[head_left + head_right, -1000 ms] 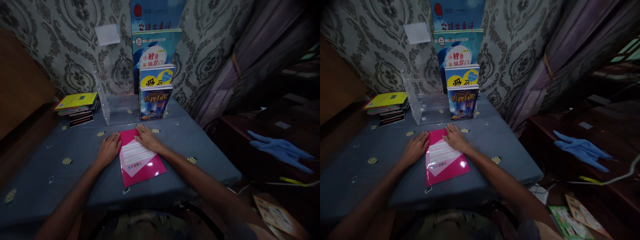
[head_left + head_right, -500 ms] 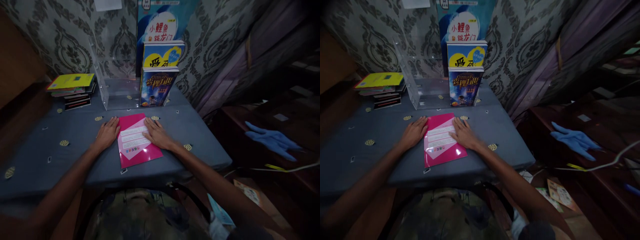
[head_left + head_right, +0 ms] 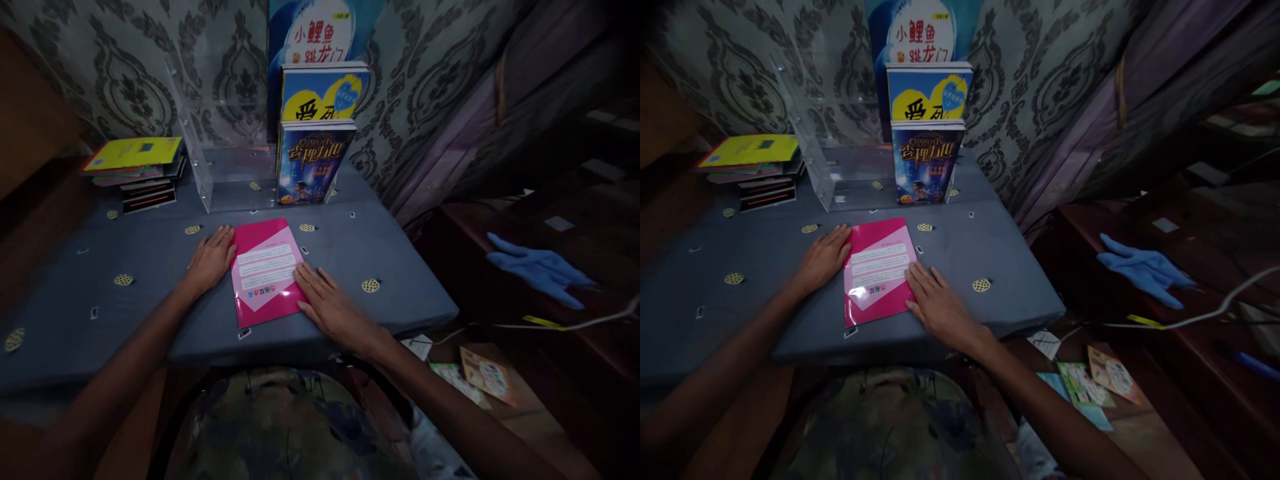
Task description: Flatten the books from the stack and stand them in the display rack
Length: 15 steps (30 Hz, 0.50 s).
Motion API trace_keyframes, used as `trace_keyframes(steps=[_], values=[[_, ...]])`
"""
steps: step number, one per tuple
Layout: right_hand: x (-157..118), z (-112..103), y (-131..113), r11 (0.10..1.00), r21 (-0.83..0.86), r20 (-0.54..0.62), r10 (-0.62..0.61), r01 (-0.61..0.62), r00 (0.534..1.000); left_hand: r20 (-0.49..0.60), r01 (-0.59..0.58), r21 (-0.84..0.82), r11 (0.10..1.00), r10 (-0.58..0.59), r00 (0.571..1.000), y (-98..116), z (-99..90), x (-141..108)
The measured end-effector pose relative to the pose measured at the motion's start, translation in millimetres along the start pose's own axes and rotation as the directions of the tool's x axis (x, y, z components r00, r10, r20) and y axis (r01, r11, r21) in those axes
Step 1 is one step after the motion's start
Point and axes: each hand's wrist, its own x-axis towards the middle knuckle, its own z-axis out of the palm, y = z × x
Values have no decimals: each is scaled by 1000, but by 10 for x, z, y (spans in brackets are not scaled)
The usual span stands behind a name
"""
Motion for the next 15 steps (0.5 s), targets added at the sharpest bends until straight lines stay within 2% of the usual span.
trace_keyframes(steps=[7,15], values=[[-248,51,-169,1000,-29,-36,-7,6,999,-3,-15,-53,998,14,1000,-20,18,10],[-299,38,-235,999,-36,-57,-4,2,998,74,-141,-97,985,149,986,99,-33,-48]])
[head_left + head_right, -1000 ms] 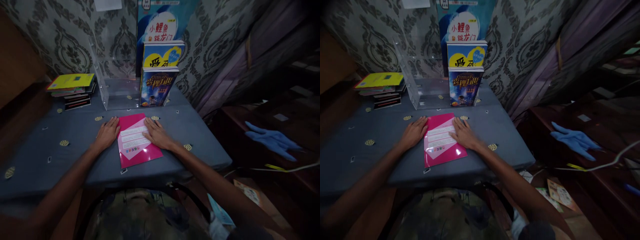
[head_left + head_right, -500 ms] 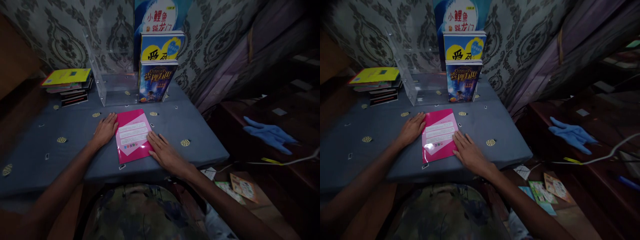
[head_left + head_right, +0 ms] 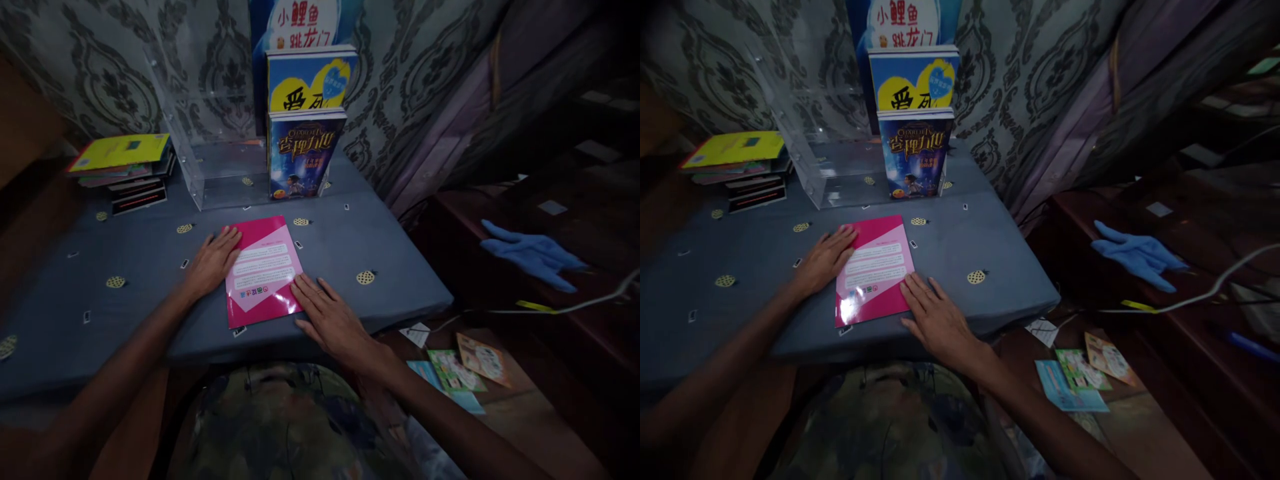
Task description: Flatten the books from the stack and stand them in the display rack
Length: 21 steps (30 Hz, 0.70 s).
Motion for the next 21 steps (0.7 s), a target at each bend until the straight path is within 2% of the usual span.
trace_keyframes(steps=[4,8,12,16,21], values=[[-1,4,6,1000,2,10,6,-6,1000,84,-151,-24,988,152,985,180,0,-164],[-6,4,-1,1000,9,15,15,-15,1000,143,-278,-53,959,283,948,373,-1,-411],[-1,-15,-9,1000,4,23,10,-10,1000,173,-386,-69,920,392,904,462,-7,-640],[-26,-35,-11,1000,16,24,-8,7,1000,157,-451,-74,890,457,875,482,-21,-823],[-172,-10,-57,998,35,-31,-57,58,998,134,-447,-57,893,450,883,582,-35,-1063]])
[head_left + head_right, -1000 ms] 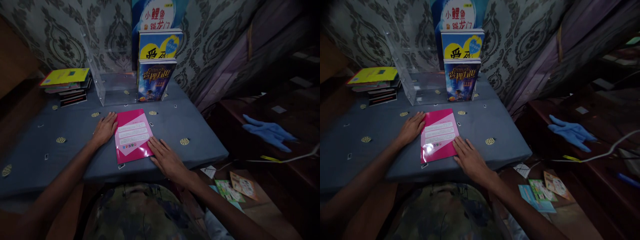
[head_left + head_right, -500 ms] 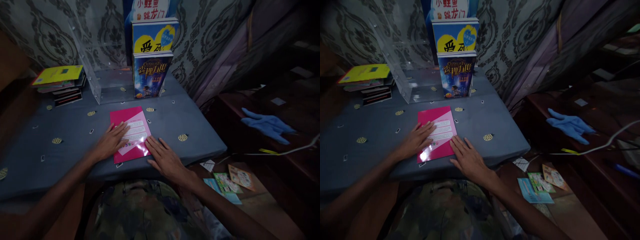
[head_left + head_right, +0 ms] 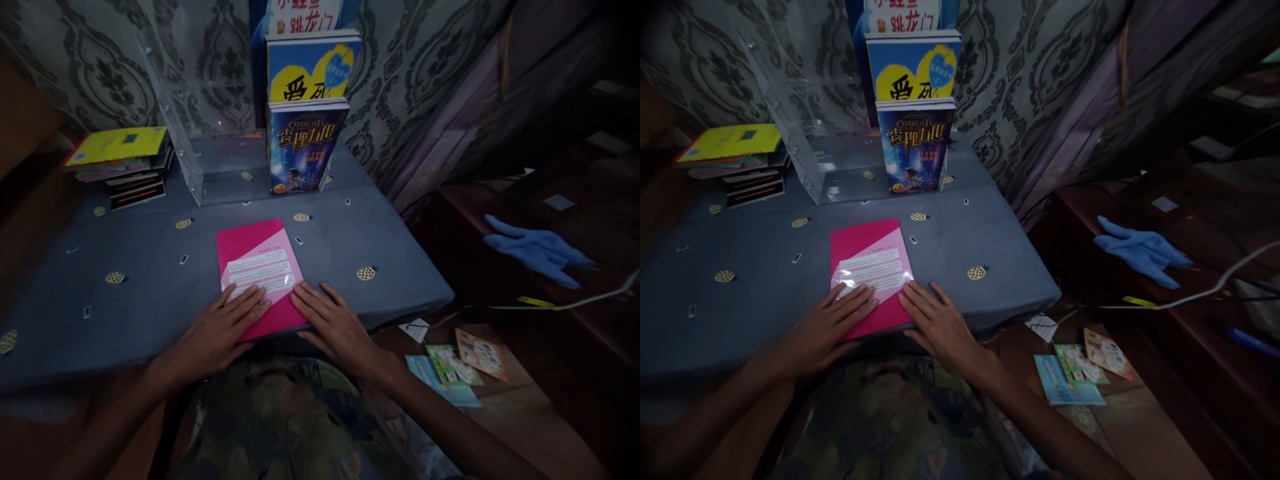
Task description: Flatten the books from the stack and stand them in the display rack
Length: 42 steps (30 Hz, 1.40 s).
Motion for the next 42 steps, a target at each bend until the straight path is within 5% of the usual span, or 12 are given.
trace_keyframes(steps=[8,12,16,21,27,29,32,37,42], values=[[-178,-28,-122,992,85,-199,-79,98,977,-34,-40,-44,998,38,999,242,15,-234],[-97,-293,-105,970,145,-230,-159,195,960,-108,-86,-163,983,69,992,261,-279,-270],[80,-620,-62,948,153,-303,-222,277,927,-313,-134,-321,938,29,949,250,-648,-193],[416,-881,29,949,102,-451,-225,300,864,-488,-68,-568,820,-269,830,186,-894,22],[970,-914,240,980,134,-618,-33,146,786,-590,-40,-741,671,-621,515,-268,-775,474],[1162,-842,337,968,234,-650,86,91,755,-565,-35,-779,626,-677,472,-492,-692,631],[1379,-635,473,920,389,-610,220,47,761,-486,-79,-850,521,-717,499,-779,-562,787],[1487,-132,633,777,629,-410,353,-19,841,-331,-91,-934,345,-741,584,-1038,-269,804],[1487,103,729,710,702,-289,363,-62,886,-256,-48,-954,297,-715,650,-1147,-29,769]])
